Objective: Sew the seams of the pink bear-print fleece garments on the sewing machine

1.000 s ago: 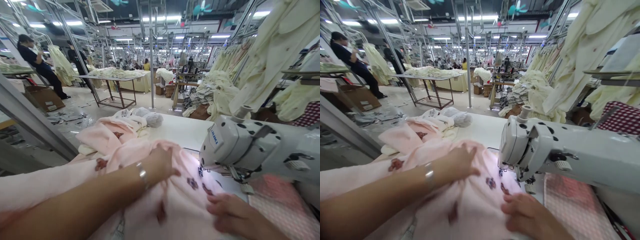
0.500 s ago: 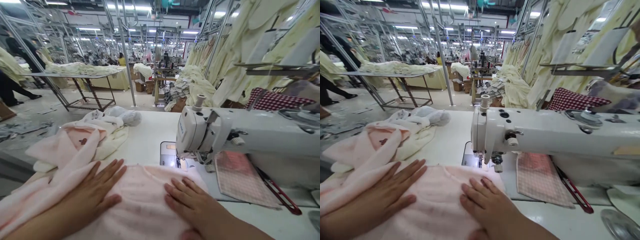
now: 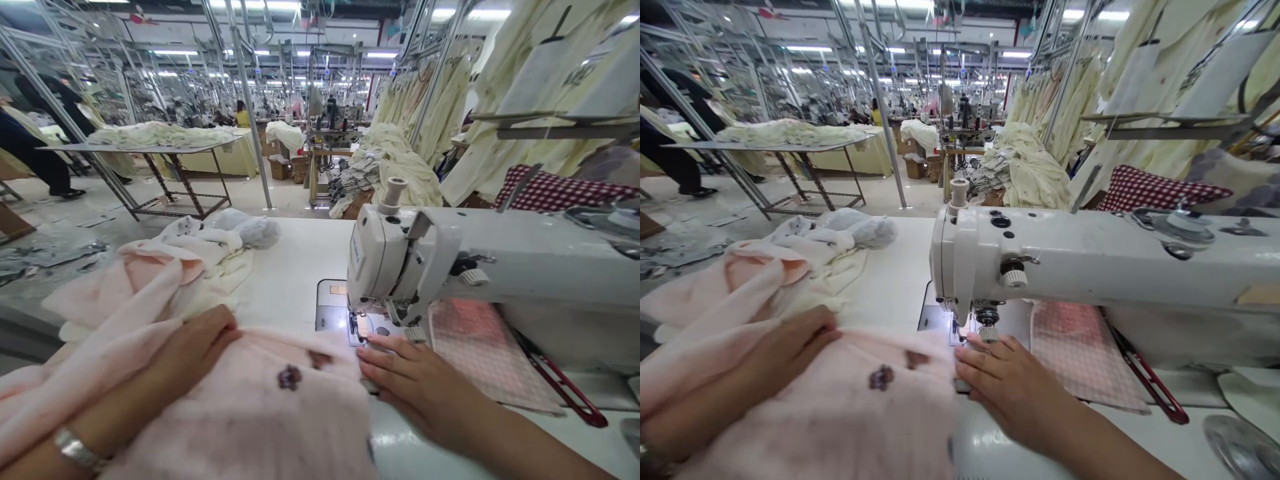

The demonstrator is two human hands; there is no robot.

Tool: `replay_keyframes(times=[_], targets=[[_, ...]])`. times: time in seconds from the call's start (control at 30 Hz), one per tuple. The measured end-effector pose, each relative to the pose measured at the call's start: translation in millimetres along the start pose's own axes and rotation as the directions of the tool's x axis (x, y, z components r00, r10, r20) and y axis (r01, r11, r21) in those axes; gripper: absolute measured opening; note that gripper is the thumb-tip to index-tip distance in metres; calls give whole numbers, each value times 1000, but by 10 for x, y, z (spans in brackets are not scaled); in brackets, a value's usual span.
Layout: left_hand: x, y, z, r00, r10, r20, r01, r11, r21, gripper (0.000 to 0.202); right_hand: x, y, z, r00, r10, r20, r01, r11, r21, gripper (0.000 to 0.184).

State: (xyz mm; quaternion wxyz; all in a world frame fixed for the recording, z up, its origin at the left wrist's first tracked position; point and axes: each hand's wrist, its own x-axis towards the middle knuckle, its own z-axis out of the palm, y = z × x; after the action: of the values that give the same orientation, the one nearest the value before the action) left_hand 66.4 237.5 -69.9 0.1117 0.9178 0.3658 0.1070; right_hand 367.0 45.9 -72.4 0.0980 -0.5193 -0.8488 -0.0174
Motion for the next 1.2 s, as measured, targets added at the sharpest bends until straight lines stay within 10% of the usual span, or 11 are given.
replay_keyframes(times=[0.1, 0.2, 0.4, 0.63, 0.93, 1.2], targets=[[-60, -103, -152, 995, 4, -99, -2, 1000, 22, 21, -1, 18, 12, 999, 39, -17, -38, 997, 71, 25], [57, 303, -222, 985, 132, -112, -131, 991, 18, 18, 11, 33, 14, 993, 94, -71, -83, 986, 146, 23], [220, 1216, 26, 836, 460, 300, -463, 884, -65, 4, -31, 6, -30, 969, 164, -184, -144, 983, 117, 22], [114, 1103, 147, 830, 507, 232, -429, 846, -316, 17, 39, -102, 39, 983, 168, -78, -153, 972, 176, 20], [224, 1139, 218, 917, 337, 212, -195, 845, -498, 9, 83, -132, 201, 958, 99, -269, -97, 995, 24, 24], [272, 1169, 311, 888, 454, 74, -402, 844, -355, 22, 68, -125, 219, 956, 105, -275, -111, 994, -7, 29]])
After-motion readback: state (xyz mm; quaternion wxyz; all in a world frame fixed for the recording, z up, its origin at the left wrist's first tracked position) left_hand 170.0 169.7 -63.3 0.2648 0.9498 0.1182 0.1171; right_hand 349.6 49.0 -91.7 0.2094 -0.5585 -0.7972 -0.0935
